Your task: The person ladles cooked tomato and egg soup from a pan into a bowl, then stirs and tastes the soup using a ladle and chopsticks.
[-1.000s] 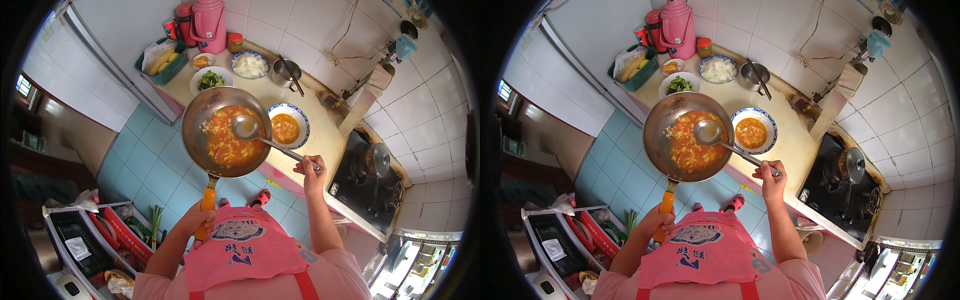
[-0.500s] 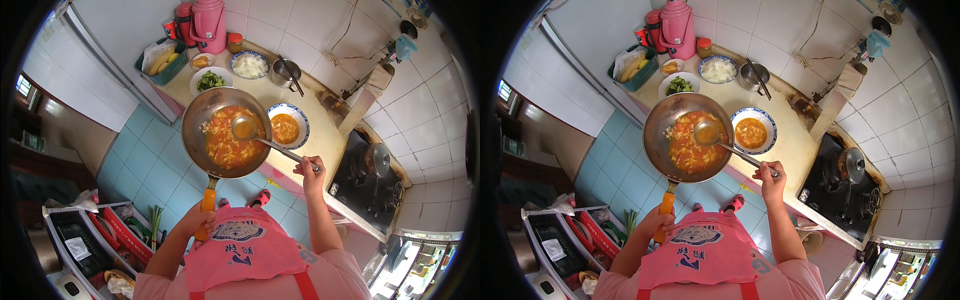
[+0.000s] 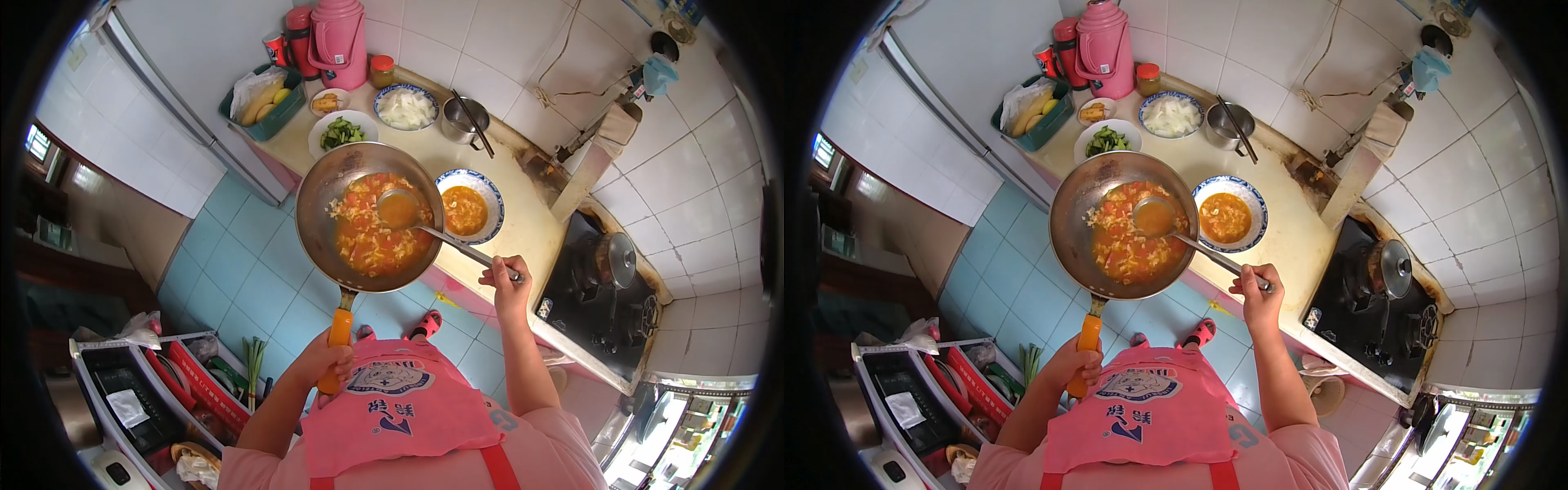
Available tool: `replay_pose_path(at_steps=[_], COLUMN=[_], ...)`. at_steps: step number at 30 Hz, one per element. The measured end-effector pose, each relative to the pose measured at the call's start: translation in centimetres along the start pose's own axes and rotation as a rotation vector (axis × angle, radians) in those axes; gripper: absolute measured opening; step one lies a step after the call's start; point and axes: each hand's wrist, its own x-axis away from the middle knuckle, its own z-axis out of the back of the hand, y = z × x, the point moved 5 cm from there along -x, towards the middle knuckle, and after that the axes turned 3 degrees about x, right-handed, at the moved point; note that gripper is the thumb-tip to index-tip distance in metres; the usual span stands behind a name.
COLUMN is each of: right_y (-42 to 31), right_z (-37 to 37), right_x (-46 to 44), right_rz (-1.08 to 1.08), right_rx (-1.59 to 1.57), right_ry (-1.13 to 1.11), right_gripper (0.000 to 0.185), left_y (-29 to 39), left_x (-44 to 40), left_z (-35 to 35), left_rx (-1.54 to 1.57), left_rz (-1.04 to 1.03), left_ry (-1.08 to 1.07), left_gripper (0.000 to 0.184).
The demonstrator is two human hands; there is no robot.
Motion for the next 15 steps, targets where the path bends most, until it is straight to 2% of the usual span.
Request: replay_pose_path(at_steps=[15], right_y=[-1.5], right_z=[0.4], right_x=[-0.3], right_rz=[-0.005], right_rx=[0.018], right_ry=[0.038], right_gripper=[0.024], left_y=[0.3], left_x=[-0.3], left_z=[-0.2], left_rx=[-0.007], left_rz=[0.009], left_ry=[-0.010], left_gripper=[0.022])
